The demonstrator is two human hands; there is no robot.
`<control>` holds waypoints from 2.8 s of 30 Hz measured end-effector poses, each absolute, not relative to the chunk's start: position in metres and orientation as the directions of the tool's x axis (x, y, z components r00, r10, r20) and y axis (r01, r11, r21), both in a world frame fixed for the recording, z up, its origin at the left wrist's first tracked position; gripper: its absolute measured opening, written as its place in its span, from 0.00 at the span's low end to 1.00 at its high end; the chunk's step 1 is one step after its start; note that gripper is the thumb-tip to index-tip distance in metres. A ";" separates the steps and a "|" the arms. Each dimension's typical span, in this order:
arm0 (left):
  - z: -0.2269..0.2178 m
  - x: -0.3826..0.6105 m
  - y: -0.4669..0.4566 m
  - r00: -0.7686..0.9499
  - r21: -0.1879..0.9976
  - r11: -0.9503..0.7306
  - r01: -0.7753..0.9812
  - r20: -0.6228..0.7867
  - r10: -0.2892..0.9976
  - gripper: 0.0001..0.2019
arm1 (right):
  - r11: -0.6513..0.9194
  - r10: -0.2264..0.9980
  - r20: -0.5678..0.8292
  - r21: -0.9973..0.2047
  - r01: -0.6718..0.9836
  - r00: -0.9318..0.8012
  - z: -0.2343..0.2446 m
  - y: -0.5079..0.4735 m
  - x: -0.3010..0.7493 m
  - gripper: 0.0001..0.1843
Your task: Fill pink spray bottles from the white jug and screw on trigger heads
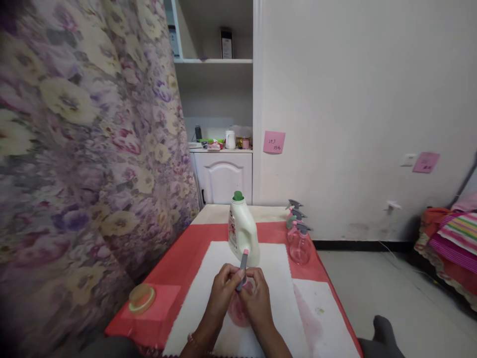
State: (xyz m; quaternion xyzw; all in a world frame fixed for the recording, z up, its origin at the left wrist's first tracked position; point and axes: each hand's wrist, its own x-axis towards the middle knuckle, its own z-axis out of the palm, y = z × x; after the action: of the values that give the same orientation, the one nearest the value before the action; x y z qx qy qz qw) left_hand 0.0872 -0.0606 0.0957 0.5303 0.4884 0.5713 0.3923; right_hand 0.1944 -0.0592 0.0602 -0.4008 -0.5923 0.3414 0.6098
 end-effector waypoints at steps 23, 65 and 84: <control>0.098 0.085 -0.059 -0.095 0.972 -0.212 0.099 0.221 0.971 0.15 | 0.468 0.884 0.468 -0.883 0.036 0.008 0.060 -0.057 0.196 0.10; 0.098 0.086 -0.062 -0.078 0.968 -0.197 0.156 0.211 0.974 0.15 | 0.437 0.888 0.437 -0.899 0.038 0.142 0.035 -0.050 0.182 0.06; 0.101 0.091 -0.066 -0.116 0.977 -0.193 0.086 0.203 0.972 0.16 | 0.435 0.896 0.434 -0.900 0.002 0.094 0.045 -0.053 0.187 0.06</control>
State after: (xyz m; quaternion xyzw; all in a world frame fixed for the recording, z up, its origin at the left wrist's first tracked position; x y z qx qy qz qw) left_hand 0.0907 -0.0656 0.1012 0.5335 0.4960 0.5586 0.3967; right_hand 0.1866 -0.0531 0.0455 -0.3937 -0.5707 0.3569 0.6261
